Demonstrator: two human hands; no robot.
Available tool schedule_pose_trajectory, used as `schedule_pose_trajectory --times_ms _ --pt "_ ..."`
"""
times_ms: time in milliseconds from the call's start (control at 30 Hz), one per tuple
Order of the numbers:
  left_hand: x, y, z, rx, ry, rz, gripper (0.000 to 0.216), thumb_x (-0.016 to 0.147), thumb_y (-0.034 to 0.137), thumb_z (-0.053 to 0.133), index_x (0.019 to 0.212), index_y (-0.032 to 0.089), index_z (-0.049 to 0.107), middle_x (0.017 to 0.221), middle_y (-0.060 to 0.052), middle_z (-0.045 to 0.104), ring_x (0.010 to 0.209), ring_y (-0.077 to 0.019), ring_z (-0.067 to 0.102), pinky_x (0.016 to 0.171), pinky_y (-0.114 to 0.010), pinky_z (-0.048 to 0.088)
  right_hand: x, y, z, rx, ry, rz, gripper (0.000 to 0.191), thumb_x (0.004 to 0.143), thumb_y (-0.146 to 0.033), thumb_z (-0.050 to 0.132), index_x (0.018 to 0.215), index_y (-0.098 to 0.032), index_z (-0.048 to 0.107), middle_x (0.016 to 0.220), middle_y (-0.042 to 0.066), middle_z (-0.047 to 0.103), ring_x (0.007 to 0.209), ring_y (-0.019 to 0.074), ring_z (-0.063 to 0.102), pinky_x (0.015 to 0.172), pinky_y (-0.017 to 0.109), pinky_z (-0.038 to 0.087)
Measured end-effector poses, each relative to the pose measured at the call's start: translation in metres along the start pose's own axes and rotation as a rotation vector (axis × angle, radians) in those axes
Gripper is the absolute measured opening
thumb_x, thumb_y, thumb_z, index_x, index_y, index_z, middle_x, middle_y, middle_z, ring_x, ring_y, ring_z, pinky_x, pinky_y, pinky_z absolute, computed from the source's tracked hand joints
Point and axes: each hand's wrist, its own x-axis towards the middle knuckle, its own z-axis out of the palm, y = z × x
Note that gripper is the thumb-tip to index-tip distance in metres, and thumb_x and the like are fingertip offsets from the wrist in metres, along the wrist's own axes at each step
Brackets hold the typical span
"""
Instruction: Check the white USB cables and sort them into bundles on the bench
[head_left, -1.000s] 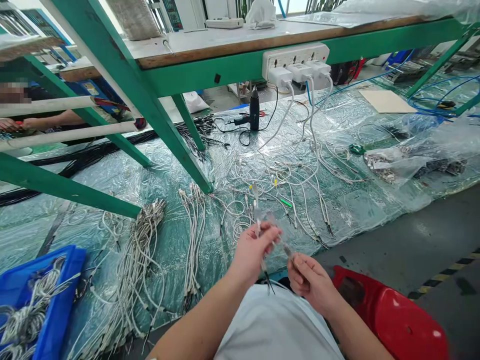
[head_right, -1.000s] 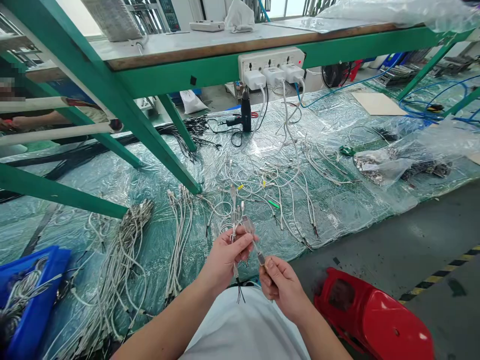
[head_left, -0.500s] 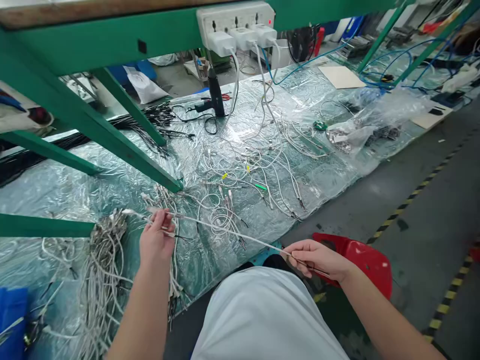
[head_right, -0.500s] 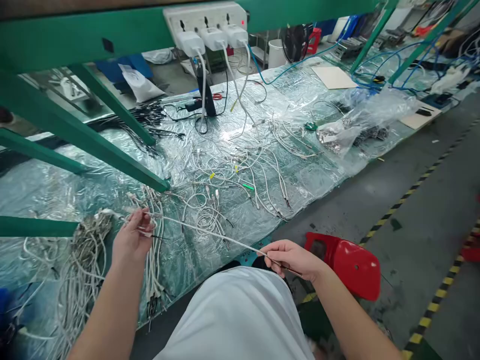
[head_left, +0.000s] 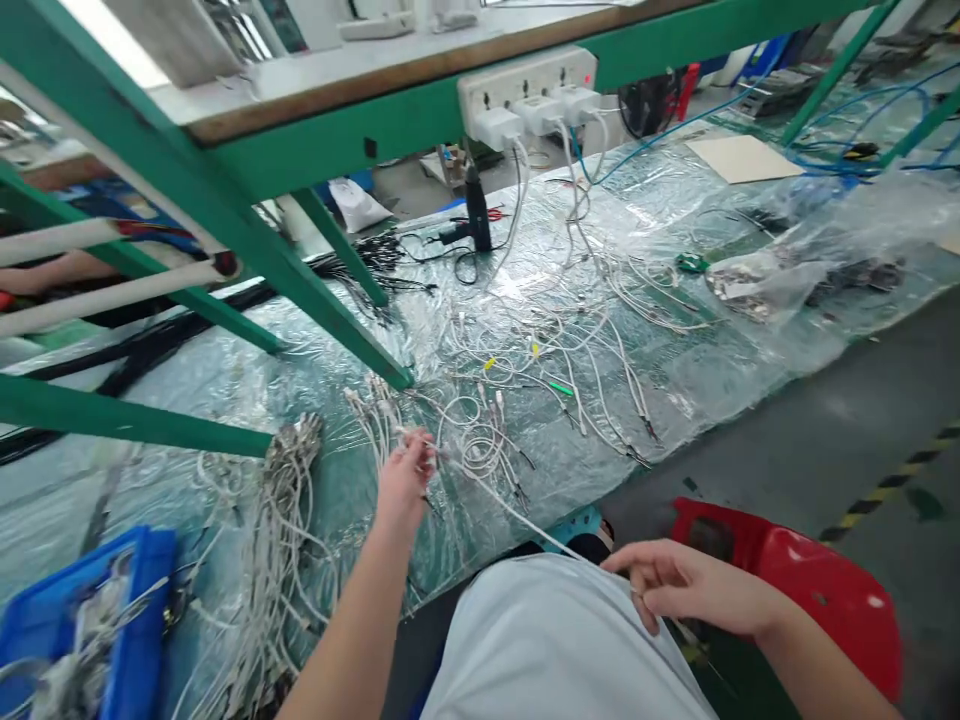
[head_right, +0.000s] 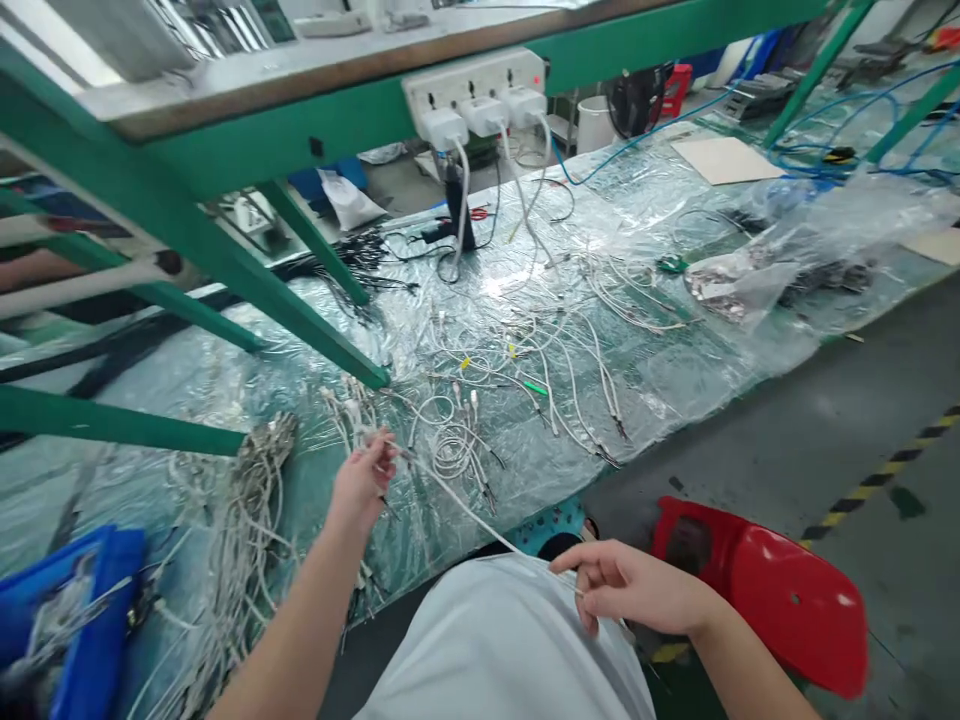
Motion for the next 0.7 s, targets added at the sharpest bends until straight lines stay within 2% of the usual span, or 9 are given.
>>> schedule_pose_trajectory --times_ms 100,200,267,333,400,467,600,700 --pt "-0.020 -0.024 0.015 0.057 -0.147 -0.087 0.047 0.060 0.037 0.082 0.098 0.015 0.066 0.087 -0.003 0.065 0.060 -0.0067 0.053 0.046 -0.016 0.035 0.022 0.003 0.013 0.055 0.014 0.042 0.053 0.080 -0.043 0.067 0.125 -0.019 0.055 0.086 0.004 0.063 0.063 0.0133 0.058 0.063 0.028 0.048" --pt "-0.041 -0.043 0.032 0.096 -0.317 -0.172 0.050 0.061 0.044 0.081 0.098 0.014 0.067 0.086 -0.005 0.065 0.060 -0.0077 0.053 0.047 -0.018 0.035 0.055 0.004 0.027 -0.048 0.131 0.099 0.057 0.078 -0.048 0.067 0.125 -0.020 0.052 0.088 0.003 0.059 0.055 0.0102 0.050 0.047 0.023 0.042" --pt "-0.053 -0.051 0.040 0.119 -0.419 -0.222 0.052 0.061 0.046 0.080 0.099 0.013 0.067 0.087 -0.007 0.065 0.061 -0.0091 0.054 0.048 -0.019 0.037 0.075 0.002 0.033 -0.149 0.196 0.068 0.053 0.078 -0.052 0.065 0.117 -0.018 0.057 0.078 -0.001 0.054 0.054 0.0093 0.044 0.045 0.021 0.035" --pt "-0.058 -0.055 0.043 0.138 -0.478 -0.249 0.054 0.063 0.049 0.079 0.102 0.014 0.067 0.095 -0.010 0.065 0.064 -0.0110 0.056 0.049 -0.021 0.040 0.085 -0.001 0.035 -0.227 0.241 -0.006 0.046 0.081 -0.056 0.059 0.103 -0.016 0.064 0.064 -0.005 0.043 0.052 0.0085 0.035 0.046 0.021 0.027" --pt "-0.057 -0.058 0.040 0.155 -0.474 -0.251 0.055 0.067 0.053 0.074 0.106 0.016 0.064 0.103 -0.010 0.064 0.067 -0.0117 0.057 0.048 -0.021 0.040 0.085 -0.003 0.034 -0.249 0.311 -0.088 0.049 0.084 -0.060 0.052 0.095 -0.015 0.067 0.056 -0.007 0.031 0.051 0.0088 0.027 0.047 0.023 0.021" --pt "-0.051 -0.060 0.033 0.179 -0.429 -0.240 0.055 0.071 0.059 0.067 0.107 0.018 0.061 0.098 -0.007 0.063 0.062 -0.0109 0.056 0.045 -0.021 0.037 0.076 -0.002 0.030 -0.195 0.409 -0.152 0.052 0.084 -0.062 0.051 0.098 -0.015 0.068 0.055 -0.007 0.024 0.051 0.0095 0.022 0.048 0.025 0.018" --pt "-0.030 -0.062 0.011 0.250 -0.348 -0.220 0.058 0.076 0.065 0.050 0.101 0.014 0.060 0.068 0.000 0.055 0.047 -0.0090 0.046 0.042 -0.022 0.028 0.053 0.003 0.022 -0.028 0.601 -0.195 0.057 0.080 -0.062 0.058 0.110 -0.014 0.066 0.060 -0.006 0.023 0.054 0.0109 0.022 0.051 0.027 0.015" --pt "-0.015 -0.062 0.002 0.324 -0.333 -0.189 0.053 0.077 0.058 0.048 0.104 0.014 0.059 0.068 -0.001 0.057 0.050 -0.0106 0.047 0.046 -0.023 0.032 0.048 0.008 0.021 0.007 0.671 -0.187 0.058 0.077 -0.063 0.061 0.109 -0.015 0.067 0.059 -0.005 0.027 0.053 0.0112 0.023 0.051 0.027 0.014"
